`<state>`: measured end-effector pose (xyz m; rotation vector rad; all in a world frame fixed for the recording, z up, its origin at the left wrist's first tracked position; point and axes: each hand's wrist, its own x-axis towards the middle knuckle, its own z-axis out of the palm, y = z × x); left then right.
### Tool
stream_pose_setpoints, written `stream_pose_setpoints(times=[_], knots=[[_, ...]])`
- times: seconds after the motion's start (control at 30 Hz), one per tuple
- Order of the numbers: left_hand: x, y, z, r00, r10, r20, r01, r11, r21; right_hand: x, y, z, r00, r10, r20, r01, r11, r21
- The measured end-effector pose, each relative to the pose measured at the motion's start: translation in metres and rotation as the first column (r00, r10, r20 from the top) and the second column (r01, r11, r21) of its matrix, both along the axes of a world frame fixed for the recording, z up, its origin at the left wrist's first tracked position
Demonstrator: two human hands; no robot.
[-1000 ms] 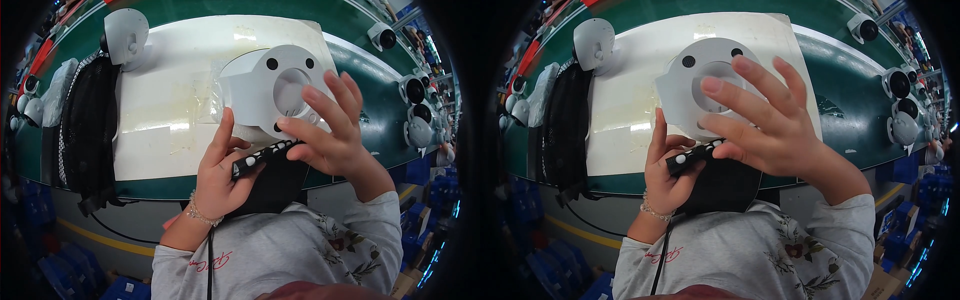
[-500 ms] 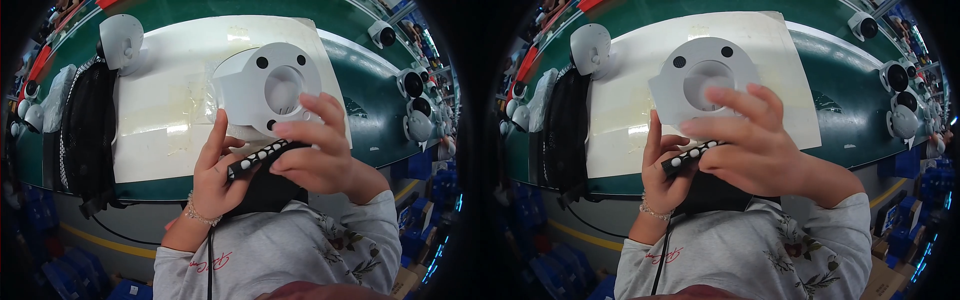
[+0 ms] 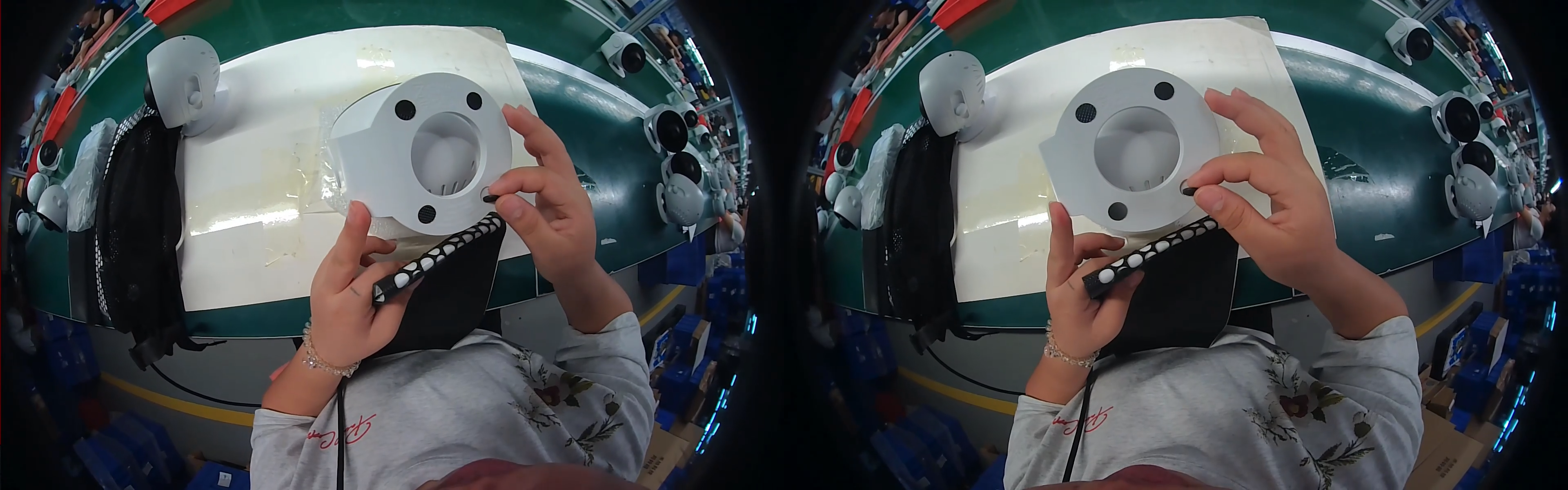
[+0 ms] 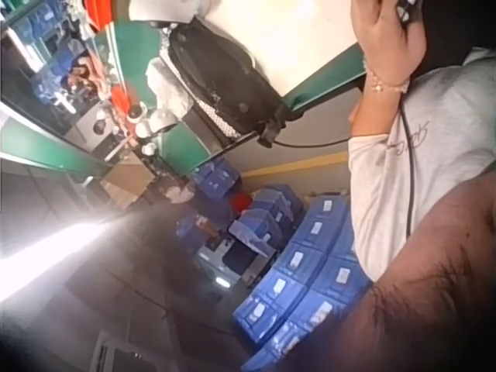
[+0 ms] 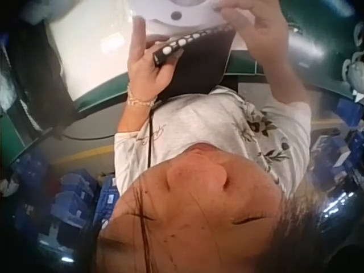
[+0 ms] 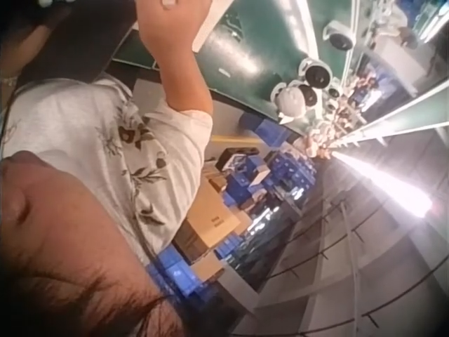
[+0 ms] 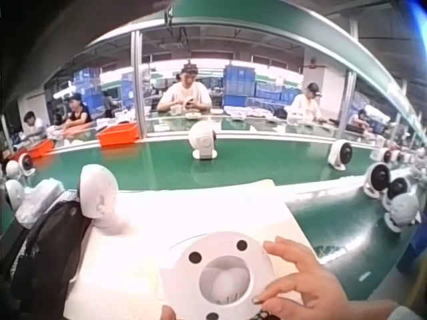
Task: Applying adhesive pads to the circular base of light fixture housings on a factory assembly line.
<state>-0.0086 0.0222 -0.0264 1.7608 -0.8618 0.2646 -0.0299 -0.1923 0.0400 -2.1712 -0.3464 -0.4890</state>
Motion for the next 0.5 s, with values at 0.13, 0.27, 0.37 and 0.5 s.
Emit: stream_pose_setpoints(times=[0.13, 0.27, 0.37, 0.5], knots=[[-0.0005, -0.0006, 0.0020, 1.000, 0.002, -0.012, -0.002, 1.000, -0.009, -0.0004, 0.0018, 0.0041, 0.998, -0.017, 0.059, 0.022, 0.996, -0.085], [0.0014, -0.0006, 0.0014, 1.000, 0.004, -0.006, -0.004, 1.000, -0.003, 0.0021, -0.0052, 0.0036, 0.985, 0.048, 0.163, 0.010, 0.942, -0.334], [0.0011, -0.0001, 0.0017, 1.000, 0.017, 0.010, -0.017, 1.000, 0.014, -0.0003, -0.0034, 0.0029, 0.953, 0.013, 0.302, 0.133, 0.880, -0.456], [-0.0002, 0.0007, -0.0017, 1.000, 0.013, -0.003, -0.013, 1.000, 0.011, -0.0072, -0.0033, 0.0015, 0.944, 0.040, 0.328, 0.140, 0.850, -0.507]])
